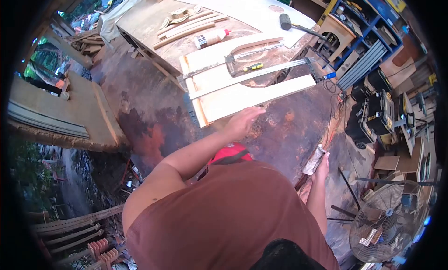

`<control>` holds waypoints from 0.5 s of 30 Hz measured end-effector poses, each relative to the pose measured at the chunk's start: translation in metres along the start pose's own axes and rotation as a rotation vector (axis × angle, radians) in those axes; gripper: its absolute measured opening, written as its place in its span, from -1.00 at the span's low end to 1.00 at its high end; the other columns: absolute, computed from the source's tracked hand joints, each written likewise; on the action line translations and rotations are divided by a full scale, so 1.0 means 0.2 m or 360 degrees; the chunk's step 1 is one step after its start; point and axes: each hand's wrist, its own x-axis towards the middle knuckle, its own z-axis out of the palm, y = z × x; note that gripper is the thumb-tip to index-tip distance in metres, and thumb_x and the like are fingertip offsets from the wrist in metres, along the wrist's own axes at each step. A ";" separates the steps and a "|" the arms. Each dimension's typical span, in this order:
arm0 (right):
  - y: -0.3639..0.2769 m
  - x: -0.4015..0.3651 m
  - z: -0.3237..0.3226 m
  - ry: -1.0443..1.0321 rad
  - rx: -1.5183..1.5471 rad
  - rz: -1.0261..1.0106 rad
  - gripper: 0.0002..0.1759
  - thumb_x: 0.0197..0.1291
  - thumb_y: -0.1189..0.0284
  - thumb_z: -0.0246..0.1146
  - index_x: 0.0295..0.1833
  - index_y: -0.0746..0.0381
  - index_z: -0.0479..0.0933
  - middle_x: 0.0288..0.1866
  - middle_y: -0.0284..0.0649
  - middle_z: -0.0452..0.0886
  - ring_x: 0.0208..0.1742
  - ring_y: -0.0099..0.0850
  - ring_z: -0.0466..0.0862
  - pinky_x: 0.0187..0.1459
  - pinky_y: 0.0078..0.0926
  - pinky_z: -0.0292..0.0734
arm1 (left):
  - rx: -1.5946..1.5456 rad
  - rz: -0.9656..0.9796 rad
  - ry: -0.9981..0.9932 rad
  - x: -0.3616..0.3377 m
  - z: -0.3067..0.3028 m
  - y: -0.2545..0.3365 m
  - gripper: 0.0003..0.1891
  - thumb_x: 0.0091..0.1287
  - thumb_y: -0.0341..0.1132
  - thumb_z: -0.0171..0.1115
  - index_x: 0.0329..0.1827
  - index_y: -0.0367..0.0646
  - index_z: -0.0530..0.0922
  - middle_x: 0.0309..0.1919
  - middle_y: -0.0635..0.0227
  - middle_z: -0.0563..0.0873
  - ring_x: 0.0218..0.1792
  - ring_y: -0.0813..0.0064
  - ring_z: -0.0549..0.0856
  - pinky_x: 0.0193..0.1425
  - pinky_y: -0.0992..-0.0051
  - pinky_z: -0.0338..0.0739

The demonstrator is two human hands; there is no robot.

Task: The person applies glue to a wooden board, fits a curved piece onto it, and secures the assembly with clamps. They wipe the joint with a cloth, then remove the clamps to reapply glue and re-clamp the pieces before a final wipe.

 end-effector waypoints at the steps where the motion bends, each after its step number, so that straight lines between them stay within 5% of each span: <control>1: -0.02 0.08 -0.02 0.0023 0.0004 0.0049 -0.43 0.45 0.01 0.02 0.24 0.29 0.44 0.01 -0.22 0.62 -0.05 -0.37 0.65 0.01 -0.37 0.59 | 0.0170 0.0107 0.0133 0.05 0.05 -0.01 -0.63 0.31 -0.39 0.20 0.20 -0.03 0.56 -0.04 0.14 0.70 0.16 0.19 0.60 0.32 0.23 0.39; 5: -0.10 0.39 -0.05 0.0167 -0.0157 0.0046 -0.25 0.38 -0.17 0.00 0.24 0.33 0.44 0.05 -0.18 0.61 -0.01 -0.35 0.65 0.04 -0.36 0.56 | 0.0300 0.0060 0.0143 0.27 0.16 -0.08 -0.64 0.28 -0.35 0.25 0.16 0.00 0.59 -0.06 0.22 0.71 0.17 0.23 0.59 0.34 0.25 0.35; 7: -0.21 0.52 -0.05 0.0077 -0.0281 0.0081 -0.17 0.32 -0.28 -0.04 0.18 0.32 0.48 -0.06 -0.19 0.65 -0.15 -0.35 0.68 -0.12 -0.37 0.61 | 0.0096 -0.0287 -0.0398 0.44 0.20 -0.10 -0.71 0.27 -0.30 0.28 0.06 -0.02 0.65 -0.12 0.26 0.74 0.07 0.22 0.64 0.23 0.27 0.44; 8: -0.25 0.58 -0.07 0.0098 -0.0295 0.0069 -0.17 0.32 -0.28 -0.04 0.18 0.32 0.48 -0.06 -0.19 0.65 -0.15 -0.35 0.68 -0.12 -0.37 0.61 | 0.0071 -0.0277 -0.0402 0.52 0.27 -0.14 -0.71 0.27 -0.30 0.28 0.06 -0.02 0.65 -0.12 0.26 0.74 0.07 0.22 0.64 0.23 0.27 0.44; 11: -0.36 0.77 -0.18 0.0295 -0.0185 0.0179 -0.19 0.34 -0.28 -0.10 0.17 0.27 0.50 -0.16 -0.27 0.66 -0.26 -0.40 0.64 -0.20 -0.41 0.58 | -0.0239 -0.0122 -0.0090 0.80 0.44 -0.18 -0.82 0.27 -0.23 0.30 -0.15 -0.06 0.72 -0.24 0.31 0.77 -0.16 0.24 0.72 -0.01 0.30 0.56; 15: -0.56 0.92 -0.16 0.0343 -0.0305 0.0255 -0.13 0.23 -0.40 -0.10 0.05 0.23 0.52 -0.30 -0.26 0.63 -0.42 -0.35 0.61 -0.35 -0.39 0.59 | -0.0306 0.0121 0.0181 1.08 0.59 -0.24 -0.82 0.29 -0.21 0.28 -0.15 -0.05 0.72 -0.31 0.31 0.77 -0.24 0.24 0.72 -0.12 0.30 0.57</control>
